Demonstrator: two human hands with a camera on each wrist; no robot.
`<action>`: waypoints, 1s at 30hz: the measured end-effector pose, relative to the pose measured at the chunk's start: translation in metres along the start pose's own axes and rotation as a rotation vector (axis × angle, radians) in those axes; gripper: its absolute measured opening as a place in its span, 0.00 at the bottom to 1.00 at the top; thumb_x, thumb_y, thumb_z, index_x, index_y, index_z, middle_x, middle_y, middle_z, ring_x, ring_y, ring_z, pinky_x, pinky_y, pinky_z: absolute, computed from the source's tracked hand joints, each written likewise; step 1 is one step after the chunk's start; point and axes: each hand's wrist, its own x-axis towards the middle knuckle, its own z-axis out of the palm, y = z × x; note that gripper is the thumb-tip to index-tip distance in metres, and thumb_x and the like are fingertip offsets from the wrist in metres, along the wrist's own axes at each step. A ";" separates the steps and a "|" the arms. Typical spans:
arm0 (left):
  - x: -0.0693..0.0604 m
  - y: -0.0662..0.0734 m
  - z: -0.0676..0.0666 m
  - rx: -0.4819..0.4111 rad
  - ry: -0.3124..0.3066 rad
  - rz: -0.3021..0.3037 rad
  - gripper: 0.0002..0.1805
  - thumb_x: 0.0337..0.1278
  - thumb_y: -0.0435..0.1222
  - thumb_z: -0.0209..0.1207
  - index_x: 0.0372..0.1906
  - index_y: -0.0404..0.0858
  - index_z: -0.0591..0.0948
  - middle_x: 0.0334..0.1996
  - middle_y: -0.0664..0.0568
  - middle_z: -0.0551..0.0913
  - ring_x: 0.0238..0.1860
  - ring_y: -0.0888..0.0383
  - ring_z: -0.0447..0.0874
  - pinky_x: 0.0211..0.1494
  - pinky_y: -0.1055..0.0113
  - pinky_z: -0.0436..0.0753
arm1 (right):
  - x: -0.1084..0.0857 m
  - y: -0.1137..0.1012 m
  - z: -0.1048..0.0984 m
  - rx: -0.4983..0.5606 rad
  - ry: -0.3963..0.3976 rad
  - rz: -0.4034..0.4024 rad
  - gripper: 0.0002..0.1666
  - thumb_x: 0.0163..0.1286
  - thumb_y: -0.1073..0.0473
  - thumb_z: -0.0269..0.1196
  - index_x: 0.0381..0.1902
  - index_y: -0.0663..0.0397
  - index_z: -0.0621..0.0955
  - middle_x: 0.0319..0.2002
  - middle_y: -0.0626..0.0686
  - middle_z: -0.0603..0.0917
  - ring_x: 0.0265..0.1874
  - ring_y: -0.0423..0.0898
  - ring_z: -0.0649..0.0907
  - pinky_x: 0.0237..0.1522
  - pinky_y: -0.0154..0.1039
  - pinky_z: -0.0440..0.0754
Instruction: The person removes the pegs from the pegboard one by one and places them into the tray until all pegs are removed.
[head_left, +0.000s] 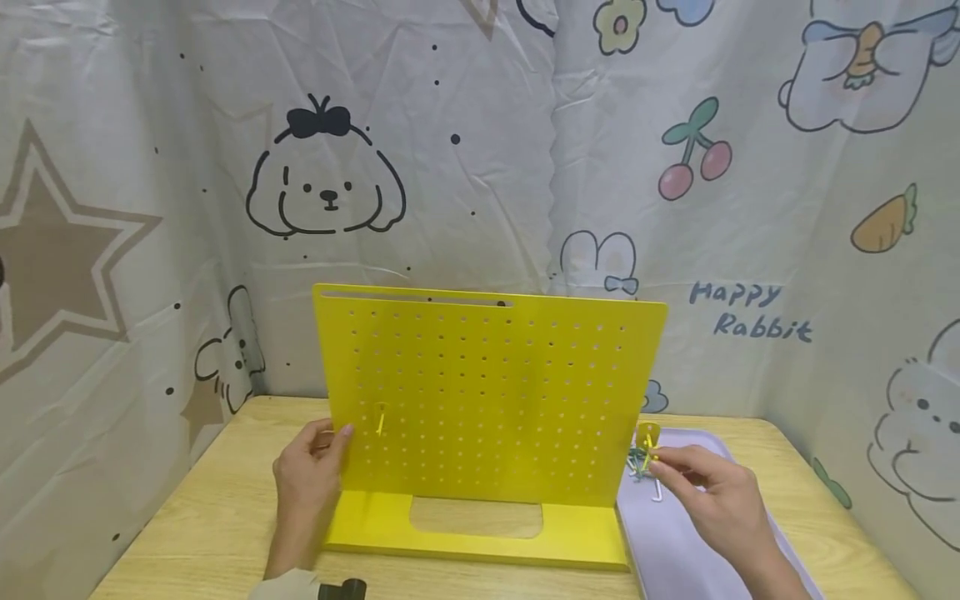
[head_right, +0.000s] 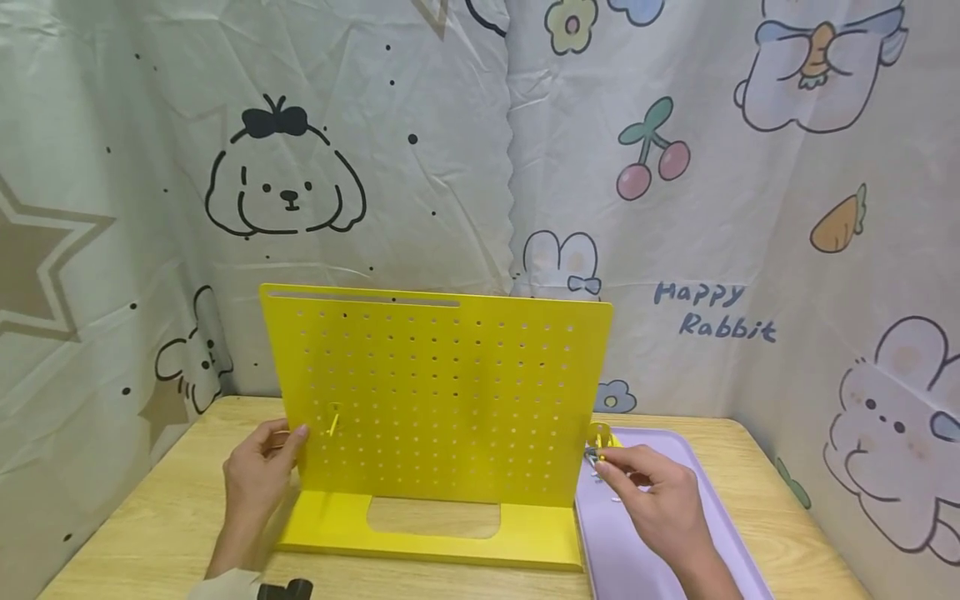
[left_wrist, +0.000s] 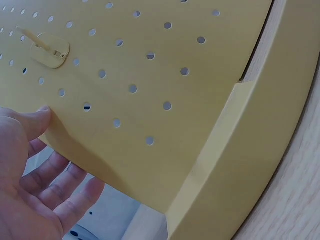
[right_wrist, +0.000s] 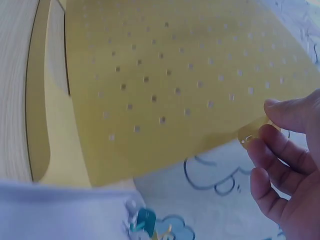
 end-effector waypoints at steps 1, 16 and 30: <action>0.000 0.000 0.000 0.000 -0.003 -0.006 0.18 0.67 0.48 0.63 0.51 0.38 0.84 0.38 0.45 0.87 0.39 0.48 0.87 0.38 0.71 0.80 | 0.000 0.004 -0.001 -0.016 0.006 0.015 0.13 0.55 0.74 0.73 0.37 0.55 0.89 0.31 0.43 0.88 0.27 0.34 0.82 0.32 0.24 0.79; 0.001 -0.003 0.001 0.029 0.004 0.012 0.17 0.67 0.47 0.63 0.50 0.38 0.84 0.37 0.44 0.87 0.38 0.47 0.87 0.38 0.69 0.79 | 0.002 0.063 0.002 -0.213 -0.144 0.275 0.10 0.65 0.58 0.71 0.42 0.57 0.89 0.36 0.51 0.89 0.32 0.42 0.82 0.28 0.37 0.77; 0.001 -0.005 0.002 0.018 0.003 0.003 0.19 0.67 0.49 0.63 0.50 0.39 0.84 0.37 0.45 0.87 0.39 0.48 0.87 0.42 0.60 0.82 | -0.001 0.090 0.020 -0.289 -0.287 0.251 0.06 0.61 0.64 0.71 0.37 0.59 0.89 0.37 0.57 0.89 0.37 0.55 0.85 0.40 0.53 0.81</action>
